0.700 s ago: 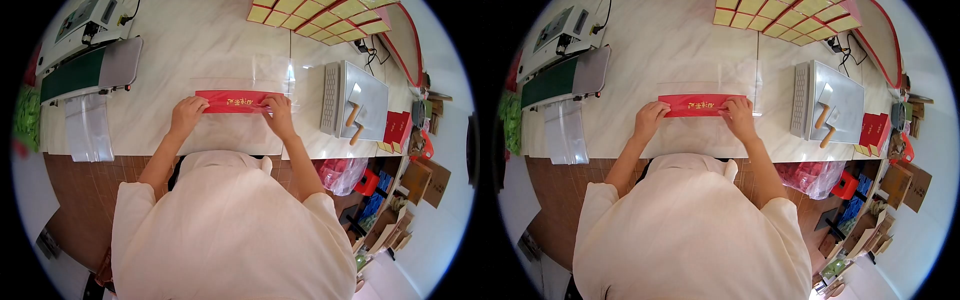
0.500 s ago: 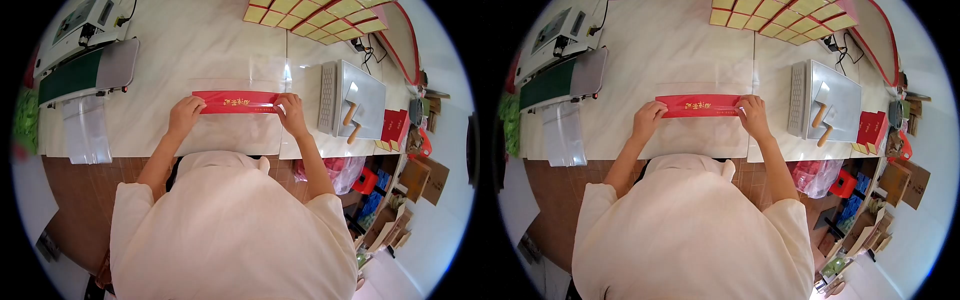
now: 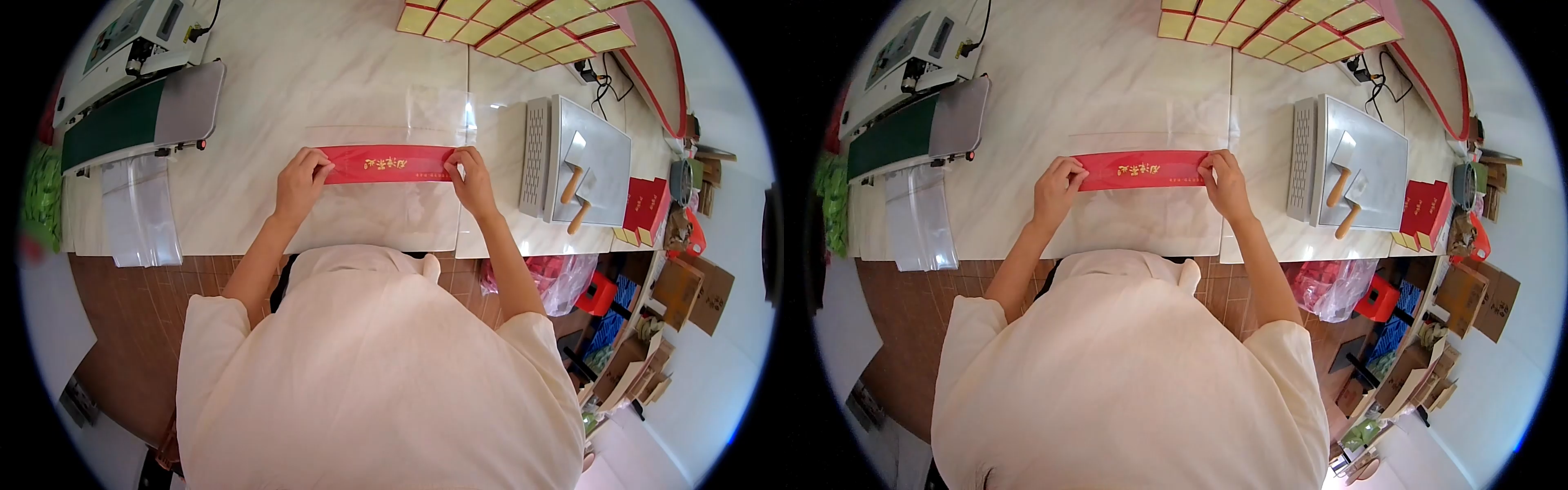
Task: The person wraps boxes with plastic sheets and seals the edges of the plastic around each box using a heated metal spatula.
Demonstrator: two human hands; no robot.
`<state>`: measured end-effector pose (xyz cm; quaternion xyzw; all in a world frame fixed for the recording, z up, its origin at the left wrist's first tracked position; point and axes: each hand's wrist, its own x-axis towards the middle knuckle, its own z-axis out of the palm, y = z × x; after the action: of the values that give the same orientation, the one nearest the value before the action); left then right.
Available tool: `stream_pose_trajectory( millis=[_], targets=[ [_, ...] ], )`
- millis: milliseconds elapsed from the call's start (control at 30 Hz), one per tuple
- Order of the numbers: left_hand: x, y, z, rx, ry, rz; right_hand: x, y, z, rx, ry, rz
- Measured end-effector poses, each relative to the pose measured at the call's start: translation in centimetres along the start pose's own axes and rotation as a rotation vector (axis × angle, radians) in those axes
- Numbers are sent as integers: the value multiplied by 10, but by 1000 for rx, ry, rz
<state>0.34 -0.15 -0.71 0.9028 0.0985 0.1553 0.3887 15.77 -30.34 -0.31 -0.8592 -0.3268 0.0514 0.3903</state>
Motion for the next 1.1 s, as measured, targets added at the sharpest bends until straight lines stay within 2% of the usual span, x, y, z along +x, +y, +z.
stream_pose_trajectory(
  millis=[533,633,700,833,900,933,1000,1100],
  targets=[
    [3,4,4,-29,-32,-93,4,3,3,26,8,80],
    [3,4,4,-42,-25,-104,7,3,4,-67,-23,108],
    [2,4,5,-42,-13,-99,11,-1,5,-392,72,98],
    [3,6,6,-56,23,-90,20,-26,11,-393,124,-46],
    [3,6,7,-64,23,-87,23,-43,16,-318,-120,-190],
    [2,5,7,-67,24,-93,22,-45,20,-320,-118,-188],
    [2,6,6,-69,26,-100,19,-44,27,-407,-277,-193],
    [2,5,3,-47,19,-99,19,-40,31,-455,-276,-207]
  ],
)
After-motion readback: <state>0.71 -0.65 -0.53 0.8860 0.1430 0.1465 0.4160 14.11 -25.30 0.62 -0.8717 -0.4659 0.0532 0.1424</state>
